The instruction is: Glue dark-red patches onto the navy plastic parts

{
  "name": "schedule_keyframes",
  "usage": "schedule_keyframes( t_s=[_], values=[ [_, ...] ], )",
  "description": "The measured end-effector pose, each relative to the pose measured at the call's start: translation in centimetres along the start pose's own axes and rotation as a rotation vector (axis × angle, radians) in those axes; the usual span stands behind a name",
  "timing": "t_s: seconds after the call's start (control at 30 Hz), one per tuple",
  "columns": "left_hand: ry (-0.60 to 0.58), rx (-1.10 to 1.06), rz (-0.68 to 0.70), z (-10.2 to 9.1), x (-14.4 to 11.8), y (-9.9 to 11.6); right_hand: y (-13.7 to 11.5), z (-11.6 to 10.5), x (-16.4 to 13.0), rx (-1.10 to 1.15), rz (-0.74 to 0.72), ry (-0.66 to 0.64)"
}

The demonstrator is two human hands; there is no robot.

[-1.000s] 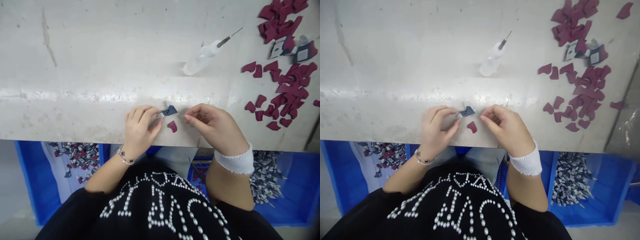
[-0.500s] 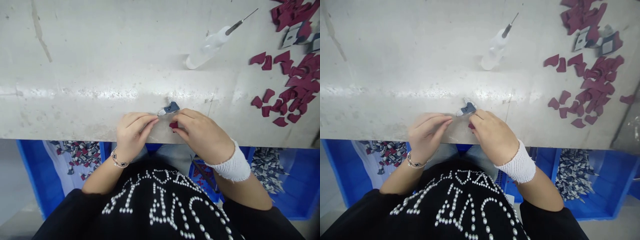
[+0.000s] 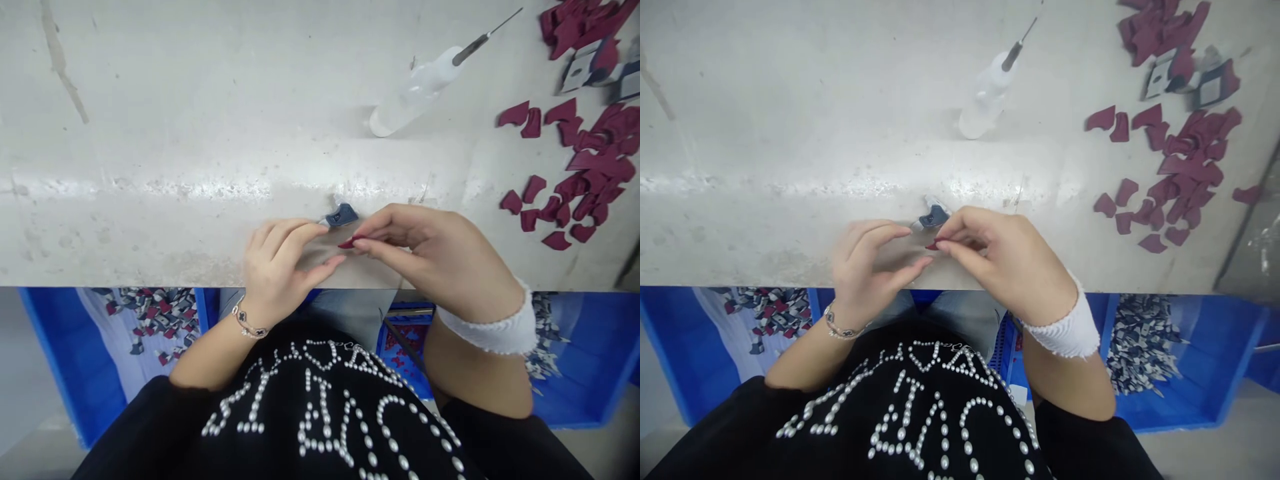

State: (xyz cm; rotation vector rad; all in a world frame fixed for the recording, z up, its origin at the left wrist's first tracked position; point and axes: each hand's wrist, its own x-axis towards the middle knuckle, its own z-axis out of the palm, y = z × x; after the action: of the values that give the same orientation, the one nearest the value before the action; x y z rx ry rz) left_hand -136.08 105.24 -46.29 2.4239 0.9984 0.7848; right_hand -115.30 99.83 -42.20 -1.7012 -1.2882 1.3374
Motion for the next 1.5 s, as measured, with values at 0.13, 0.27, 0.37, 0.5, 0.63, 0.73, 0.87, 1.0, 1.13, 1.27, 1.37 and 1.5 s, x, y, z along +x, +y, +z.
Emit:
schedule_keyframes(
  t_s=[0.13, 0.27, 0.37, 0.5, 0.63, 0.73, 0.87, 1.0, 1.13, 1.27, 1.37, 1.5],
  values=[
    [-0.045, 0.111, -0.035, 1.4, 1.0, 0.1, -0.4, -0.5, 1.3, 0.052, 0.036, 0.056],
    [-0.07, 0.113, -0.079, 2.2, 1.4, 0.0, 0.1, -0.4, 2.4, -0.007, 0.072, 0.092],
    [-0.046, 0.09, -0.075, 2.3, 1.5, -0.2, 0.4, -0.2, 2.8, -0.014, 0.117, 0.12],
    [0.005, 0.082, -0.053, 2.5, 1.6, -0.3, 0.6, 0.0, 3.1, -0.043, 0.155, 0.137],
    [0.032, 0.092, -0.03, 2.8, 1.6, -0.4, 0.6, 0.0, 3.4, 0.003, 0.136, 0.149],
    [0.04, 0.091, -0.02, 2.9, 1.5, -0.6, 0.6, -0.2, 3.6, 0.031, 0.118, 0.152],
    [0.058, 0.077, -0.014, 2.9, 1.4, -0.7, 0.5, -0.2, 3.7, 0.019, 0.109, 0.147],
    [0.075, 0.061, -0.009, 2.9, 1.4, -0.7, 0.5, -0.2, 3.8, 0.076, 0.143, 0.139],
    [0.078, 0.052, 0.021, 2.9, 1.3, -0.9, 0.6, -0.4, 4.2, 0.125, 0.2, 0.066],
    [0.083, 0.04, 0.02, 2.8, 1.2, -0.9, 0.7, -0.8, 4.7, 0.129, 0.198, 0.013],
    [0.076, 0.03, 0.017, 2.8, 1.3, -0.9, 0.9, -0.9, 4.9, 0.149, 0.202, -0.002],
    [0.064, 0.021, 0.007, 2.7, 1.4, -0.8, 0.9, -0.8, 4.8, 0.145, 0.2, 0.005]
  ],
)
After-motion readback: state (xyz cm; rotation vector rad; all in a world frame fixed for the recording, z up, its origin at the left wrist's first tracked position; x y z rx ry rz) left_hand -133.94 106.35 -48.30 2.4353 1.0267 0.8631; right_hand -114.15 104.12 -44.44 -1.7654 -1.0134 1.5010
